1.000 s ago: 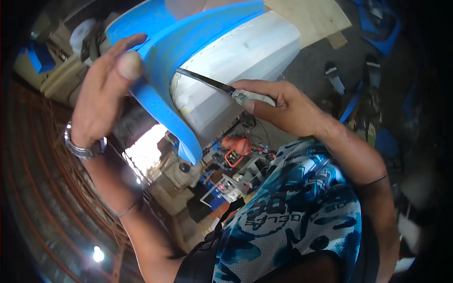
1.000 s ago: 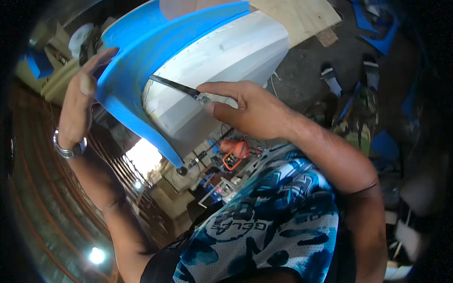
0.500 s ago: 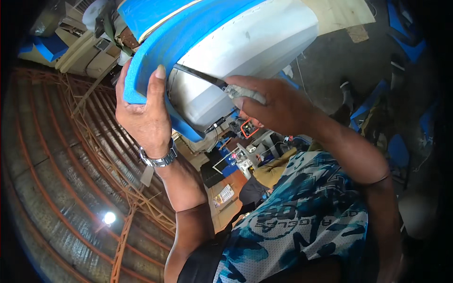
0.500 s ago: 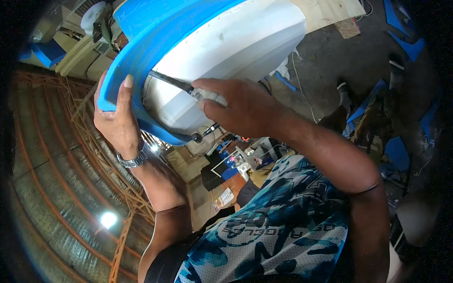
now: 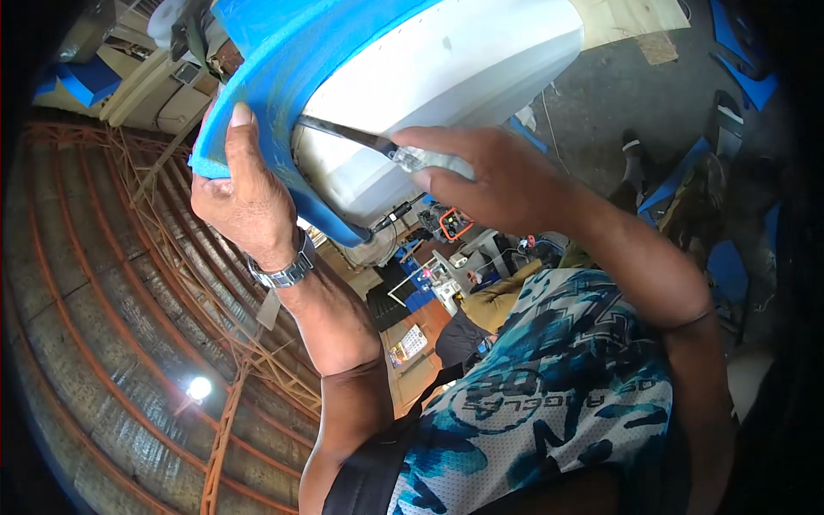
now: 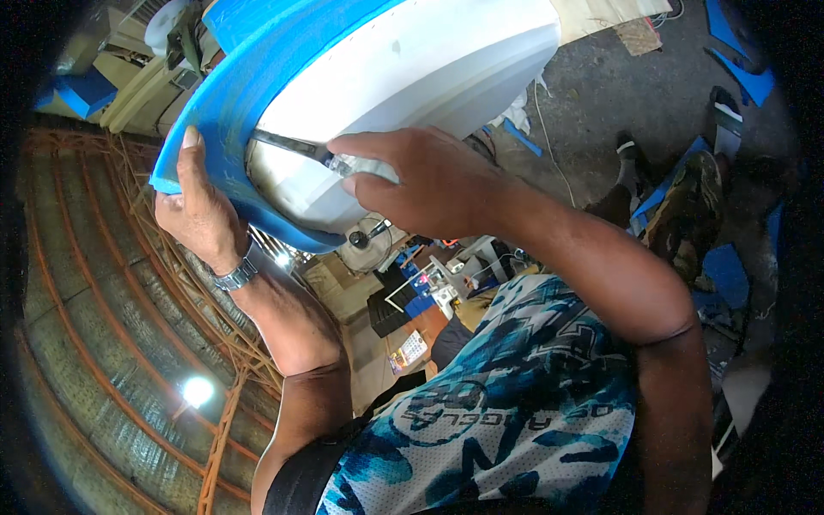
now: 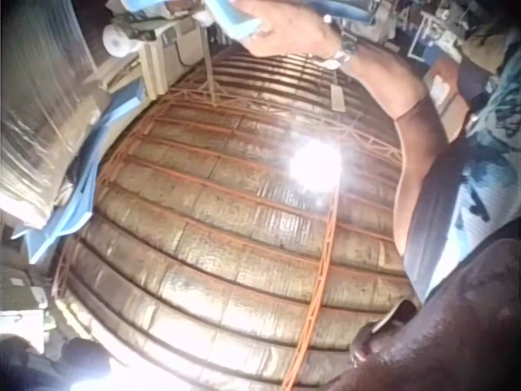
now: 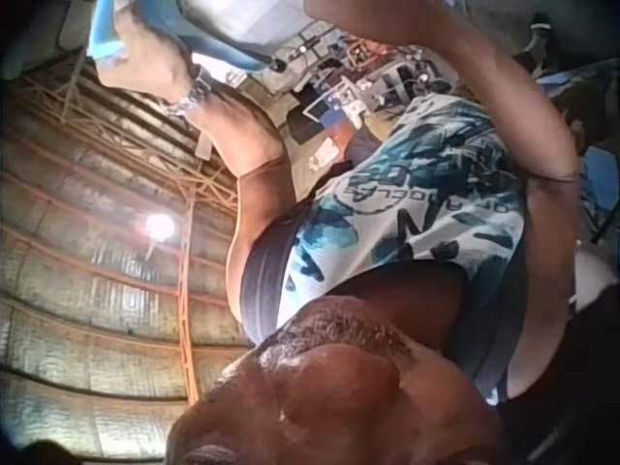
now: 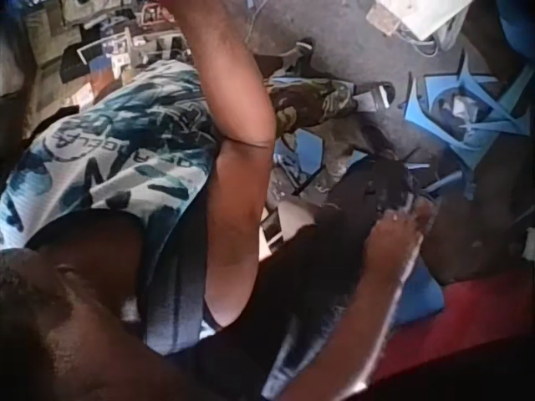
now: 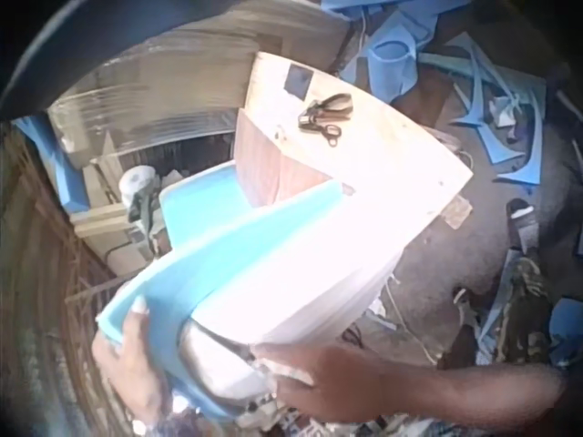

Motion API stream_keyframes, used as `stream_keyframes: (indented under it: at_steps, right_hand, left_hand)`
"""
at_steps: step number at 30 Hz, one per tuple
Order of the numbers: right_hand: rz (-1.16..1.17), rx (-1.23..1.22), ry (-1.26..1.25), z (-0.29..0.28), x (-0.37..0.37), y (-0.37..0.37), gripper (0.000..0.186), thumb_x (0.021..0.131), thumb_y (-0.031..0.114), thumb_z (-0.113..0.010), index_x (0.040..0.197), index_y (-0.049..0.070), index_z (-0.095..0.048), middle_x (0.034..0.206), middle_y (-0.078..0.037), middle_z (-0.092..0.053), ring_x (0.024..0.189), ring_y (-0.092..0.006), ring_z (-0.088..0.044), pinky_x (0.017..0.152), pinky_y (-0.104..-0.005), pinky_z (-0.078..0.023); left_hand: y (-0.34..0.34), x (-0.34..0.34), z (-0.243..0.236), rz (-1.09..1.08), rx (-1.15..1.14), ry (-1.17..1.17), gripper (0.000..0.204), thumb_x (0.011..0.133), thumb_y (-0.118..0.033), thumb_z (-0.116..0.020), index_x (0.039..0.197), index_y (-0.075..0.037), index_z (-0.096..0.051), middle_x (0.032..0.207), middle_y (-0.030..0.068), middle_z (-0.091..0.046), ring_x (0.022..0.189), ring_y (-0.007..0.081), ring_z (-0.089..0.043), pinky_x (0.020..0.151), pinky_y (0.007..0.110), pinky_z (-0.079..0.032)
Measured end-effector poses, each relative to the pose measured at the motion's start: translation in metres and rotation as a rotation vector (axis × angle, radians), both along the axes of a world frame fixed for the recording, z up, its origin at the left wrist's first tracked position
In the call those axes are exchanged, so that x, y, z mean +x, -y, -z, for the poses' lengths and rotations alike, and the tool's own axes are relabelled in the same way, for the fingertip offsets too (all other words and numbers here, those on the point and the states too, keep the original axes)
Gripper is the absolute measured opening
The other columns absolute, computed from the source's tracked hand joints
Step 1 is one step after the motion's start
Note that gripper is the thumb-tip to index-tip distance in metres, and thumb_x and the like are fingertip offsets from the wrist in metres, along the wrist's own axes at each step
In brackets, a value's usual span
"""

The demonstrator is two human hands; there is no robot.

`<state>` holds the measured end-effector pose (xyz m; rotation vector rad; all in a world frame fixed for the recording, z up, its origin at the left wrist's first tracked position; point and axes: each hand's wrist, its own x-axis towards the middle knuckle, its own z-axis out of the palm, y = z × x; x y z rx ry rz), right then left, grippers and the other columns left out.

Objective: The person trims foam padding from a chair structure using a knife, peels off the cut foam strips, and fits the shaped foam onto a wooden seat base before moving it onto a table.

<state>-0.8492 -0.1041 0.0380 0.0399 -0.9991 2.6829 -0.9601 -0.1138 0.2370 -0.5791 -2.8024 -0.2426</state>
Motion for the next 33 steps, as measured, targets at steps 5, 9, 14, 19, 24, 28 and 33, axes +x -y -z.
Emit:
stream_keyframes:
  at_steps: [5, 9, 14, 19, 24, 28, 33]
  right_hand:
    - [-0.144, -0.029, -0.045, 0.001, -0.020, -0.014, 0.042, 0.090, 0.025, -0.059, 0.123, 0.000, -0.061, 0.105, -0.025, -0.068, 0.097, -0.0361, -0.068, 0.090, -0.0454, -0.050]
    - [-0.117, -0.002, -0.106, 0.004, -0.013, -0.011, 0.041, 0.090, 0.023, -0.059, 0.124, -0.001, -0.061, 0.113, -0.024, -0.067, 0.102, -0.0346, -0.067, 0.092, -0.0426, -0.050]
    - [-0.003, -0.008, -0.143, 0.008, -0.007, -0.003, 0.042, 0.090, 0.022, -0.059, 0.126, -0.001, -0.060, 0.114, -0.024, -0.066, 0.106, -0.0340, -0.066, 0.095, -0.0416, -0.049]
    - [-0.063, -0.040, -0.200, 0.005, -0.016, -0.005, 0.043, 0.091, 0.020, -0.057, 0.129, 0.000, -0.057, 0.116, -0.023, -0.066, 0.106, -0.0357, -0.065, 0.095, -0.0433, -0.048]
    - [0.127, 0.161, -0.214, 0.026, 0.006, 0.011, 0.045, 0.090, 0.014, -0.061, 0.135, 0.007, -0.056, 0.102, -0.016, -0.069, 0.082, -0.0269, -0.066, 0.075, -0.0381, -0.050]
    - [0.052, 0.226, -0.193, 0.026, -0.004, -0.003, 0.043, 0.092, 0.020, -0.058, 0.133, 0.010, -0.057, 0.106, -0.021, -0.068, 0.093, -0.0350, -0.066, 0.082, -0.0434, -0.051]
    - [-0.021, 0.409, -0.143, 0.012, -0.001, -0.012, 0.045, 0.092, 0.022, -0.059, 0.136, 0.017, -0.055, 0.108, -0.020, -0.066, 0.098, -0.0373, -0.063, 0.084, -0.0430, -0.050]
  left_hand:
    - [-0.005, 0.003, 0.006, -0.016, -0.012, 0.009, 0.031, 0.085, -0.022, -0.075, 0.099, 0.006, -0.067, 0.089, 0.0114, -0.069, 0.076, 0.0161, -0.064, 0.070, 0.029, -0.052]
    - [0.000, 0.004, 0.004, 0.017, -0.006, -0.013, 0.032, 0.088, -0.025, -0.074, 0.100, 0.005, -0.070, 0.080, 0.0082, -0.070, 0.065, 0.0107, -0.060, 0.061, 0.025, -0.047]
    - [-0.008, 0.006, 0.002, 0.008, -0.024, -0.058, 0.034, 0.088, -0.025, -0.073, 0.104, 0.005, -0.070, 0.081, 0.0085, -0.070, 0.067, 0.0114, -0.060, 0.063, 0.025, -0.047]
    - [-0.006, 0.008, 0.004, 0.016, -0.011, -0.062, 0.036, 0.084, -0.025, -0.075, 0.099, 0.007, -0.067, 0.086, 0.0128, -0.069, 0.071, 0.0176, -0.063, 0.065, 0.031, -0.052]
    - [-0.010, 0.006, 0.008, 0.085, 0.033, -0.049, 0.036, 0.084, -0.025, -0.075, 0.098, 0.006, -0.067, 0.086, 0.0131, -0.069, 0.071, 0.0181, -0.065, 0.064, 0.031, -0.053]
    - [-0.006, 0.009, 0.008, 0.010, 0.068, 0.008, 0.039, 0.087, -0.022, -0.074, 0.113, 0.007, -0.066, 0.097, 0.0123, -0.070, 0.086, 0.0157, -0.065, 0.079, 0.028, -0.052]
    - [-0.017, 0.018, -0.032, 0.137, -0.154, 0.261, 0.051, 0.088, -0.025, -0.073, 0.126, 0.006, -0.059, 0.113, 0.0119, -0.065, 0.103, 0.0191, -0.060, 0.096, 0.032, -0.045]
